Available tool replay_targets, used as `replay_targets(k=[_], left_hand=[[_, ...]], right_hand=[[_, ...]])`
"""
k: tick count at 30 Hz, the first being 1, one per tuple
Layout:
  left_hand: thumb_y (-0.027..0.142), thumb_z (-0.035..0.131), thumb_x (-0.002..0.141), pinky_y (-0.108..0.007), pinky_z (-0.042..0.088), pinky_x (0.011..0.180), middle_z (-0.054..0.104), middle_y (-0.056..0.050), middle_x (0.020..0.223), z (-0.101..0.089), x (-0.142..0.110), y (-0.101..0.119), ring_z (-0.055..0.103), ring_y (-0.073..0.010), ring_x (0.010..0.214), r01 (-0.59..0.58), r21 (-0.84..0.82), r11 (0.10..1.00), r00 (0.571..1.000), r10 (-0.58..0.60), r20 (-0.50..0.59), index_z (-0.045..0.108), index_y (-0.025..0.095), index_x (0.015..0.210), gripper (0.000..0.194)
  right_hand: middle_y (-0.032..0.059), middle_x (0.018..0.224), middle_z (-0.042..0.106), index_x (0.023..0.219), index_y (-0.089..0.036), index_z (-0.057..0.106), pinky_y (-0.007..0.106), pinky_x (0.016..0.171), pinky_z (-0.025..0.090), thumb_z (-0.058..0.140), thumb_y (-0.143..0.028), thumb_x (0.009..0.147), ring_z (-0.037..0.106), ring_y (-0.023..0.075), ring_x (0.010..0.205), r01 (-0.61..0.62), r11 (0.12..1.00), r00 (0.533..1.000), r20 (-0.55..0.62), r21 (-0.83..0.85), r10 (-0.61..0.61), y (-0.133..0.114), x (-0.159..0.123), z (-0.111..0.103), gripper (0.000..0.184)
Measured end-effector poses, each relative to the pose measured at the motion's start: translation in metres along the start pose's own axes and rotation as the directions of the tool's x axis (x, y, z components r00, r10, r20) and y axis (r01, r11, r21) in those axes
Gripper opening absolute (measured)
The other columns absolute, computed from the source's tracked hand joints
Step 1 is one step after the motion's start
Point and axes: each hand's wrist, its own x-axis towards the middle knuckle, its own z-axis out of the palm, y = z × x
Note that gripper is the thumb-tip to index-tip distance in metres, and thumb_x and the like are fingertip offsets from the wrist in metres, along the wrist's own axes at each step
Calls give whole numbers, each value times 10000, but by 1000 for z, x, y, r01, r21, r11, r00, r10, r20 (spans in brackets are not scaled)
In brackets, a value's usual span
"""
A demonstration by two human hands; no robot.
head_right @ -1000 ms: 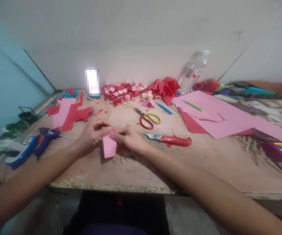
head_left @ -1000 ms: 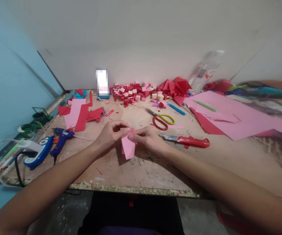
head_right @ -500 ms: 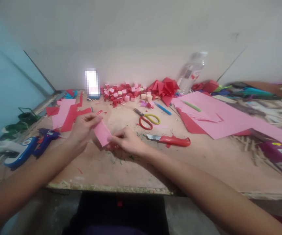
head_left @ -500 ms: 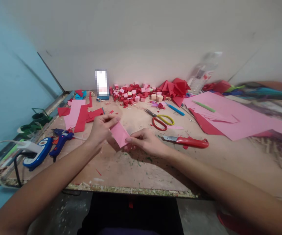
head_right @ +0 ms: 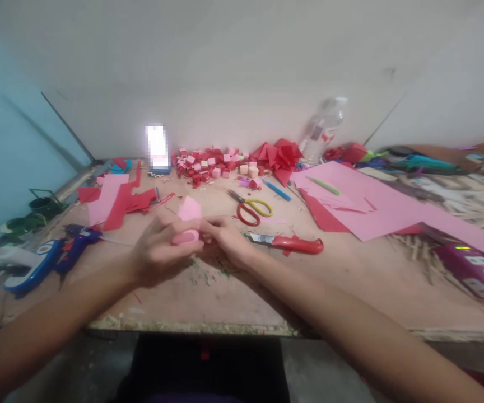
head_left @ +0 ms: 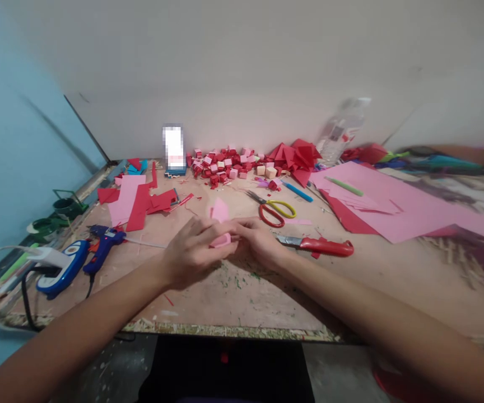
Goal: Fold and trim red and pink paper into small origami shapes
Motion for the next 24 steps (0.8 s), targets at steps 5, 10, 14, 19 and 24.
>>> replay_targets(k=[5,10,14,19,24], left_hand=[[334,706,923,-376,444,875,700,-90,1071,2,5,0,582,-239,1006,55,-93,994,998,-57,-23,679,209,1098,217],[355,629,969,-295,442,757,615,-6,829,3,13,-5,563,-156,787,580,-472,664,710,-696,-107,591,211,860,185],[463,674,916,-257,450,691,624,0,863,8,15,-12,580,-146,759,649,-724,232,482,-862,156,600,227,1015,267],[519,641,922,-252,450,644,630,-9,823,17,13,-11,566,-149,731,627,-759,176,569,-768,293,638,192,863,332],[490,633,929,-255,433,629,595,3,740,16,13,-8,531,-147,700,659,-704,264,582,-773,255,636,181,749,358]], right_hand=[[-15,584,550,625,-160,641,271,564,354,794,-426,807,487,114,556,83,985,990,-101,-153,-100,-3,2,-5,357],[14,596,607,623,-173,652,303,610,392,740,-462,851,535,144,578,140,954,982,-83,-266,-168,-10,1,-3,378],[33,607,637,633,-176,681,313,623,415,713,-451,868,562,161,593,138,932,987,-26,-335,-156,-13,-1,-2,363],[43,631,666,659,-167,716,304,618,429,707,-441,873,573,160,599,128,911,991,27,-391,-127,-13,-3,0,347],[36,629,668,700,-164,716,294,602,435,700,-507,882,584,157,588,127,913,992,41,-387,-121,-10,-1,-1,389]])
